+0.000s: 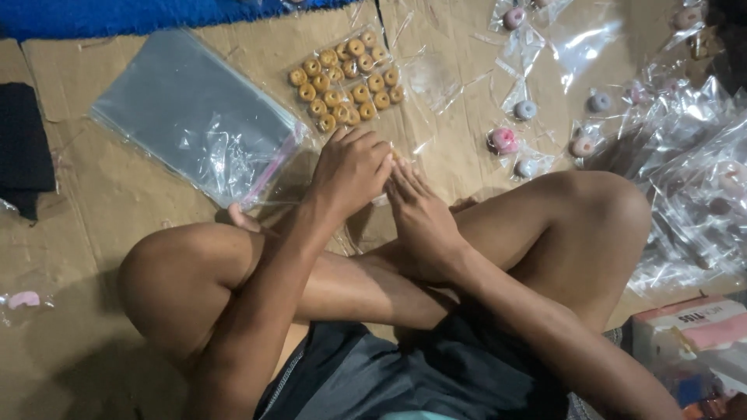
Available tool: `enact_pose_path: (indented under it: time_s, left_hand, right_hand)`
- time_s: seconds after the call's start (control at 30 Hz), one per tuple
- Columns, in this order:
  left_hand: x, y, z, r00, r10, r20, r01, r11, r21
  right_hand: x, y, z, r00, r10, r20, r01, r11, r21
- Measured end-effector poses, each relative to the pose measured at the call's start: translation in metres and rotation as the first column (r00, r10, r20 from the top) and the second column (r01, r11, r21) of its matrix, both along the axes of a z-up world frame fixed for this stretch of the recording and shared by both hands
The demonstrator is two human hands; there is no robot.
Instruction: The person organizes and places small colorful toy donuts into clear plastic bags by hand while sitting on the floor.
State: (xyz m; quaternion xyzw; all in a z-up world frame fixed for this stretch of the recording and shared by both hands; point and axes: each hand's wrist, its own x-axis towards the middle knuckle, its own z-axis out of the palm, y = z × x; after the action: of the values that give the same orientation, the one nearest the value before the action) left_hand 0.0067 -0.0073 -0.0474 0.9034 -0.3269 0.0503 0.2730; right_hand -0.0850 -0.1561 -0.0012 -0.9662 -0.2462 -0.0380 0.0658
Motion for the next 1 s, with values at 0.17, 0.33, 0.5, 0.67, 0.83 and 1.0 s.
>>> enact_pose_path:
  time_s: [0.17,0.33,0.5,0.67,0.83,1.0]
  left_hand:
    - [-0.009,-0.003,0.017,0.991,-0.068,0.115,0.06,0.995,0.077]
    - [-0.01,-0.003,0.019,0.985,-0.094,0.142,0.075,0.988,0.134]
    - [-0.009,-0.008,0.032,0.992,-0.099,0.073,0.083,0.976,0.2]
    - [-0.01,-0.012,0.031,0.994,-0.104,0.03,0.097,0.979,0.18]
    - [0.019,0.007,0.02,0.997,0.015,0.079,-0.012,0.999,-0.045]
    - [0.09,0.037,0.036,0.928,0.349,-0.126,-0.357,0.933,-0.046]
  right_hand:
    - [0.01,-0.012,-0.056,0.996,-0.057,-0.069,0.038,0.968,-0.247]
    - [0.026,0.003,-0.07,0.968,-0.242,-0.068,0.201,0.906,-0.372]
    - [0.045,0.011,-0.063,0.908,-0.369,-0.198,0.218,0.821,-0.528]
    - [0.043,0.009,-0.056,0.927,-0.348,-0.14,0.247,0.847,-0.471]
    - [0.015,-0.011,-0.065,0.943,-0.289,-0.168,0.217,0.912,-0.348]
    - [-0.007,-0.041,-0.005,0.839,-0.035,-0.543,-0.049,0.989,-0.138]
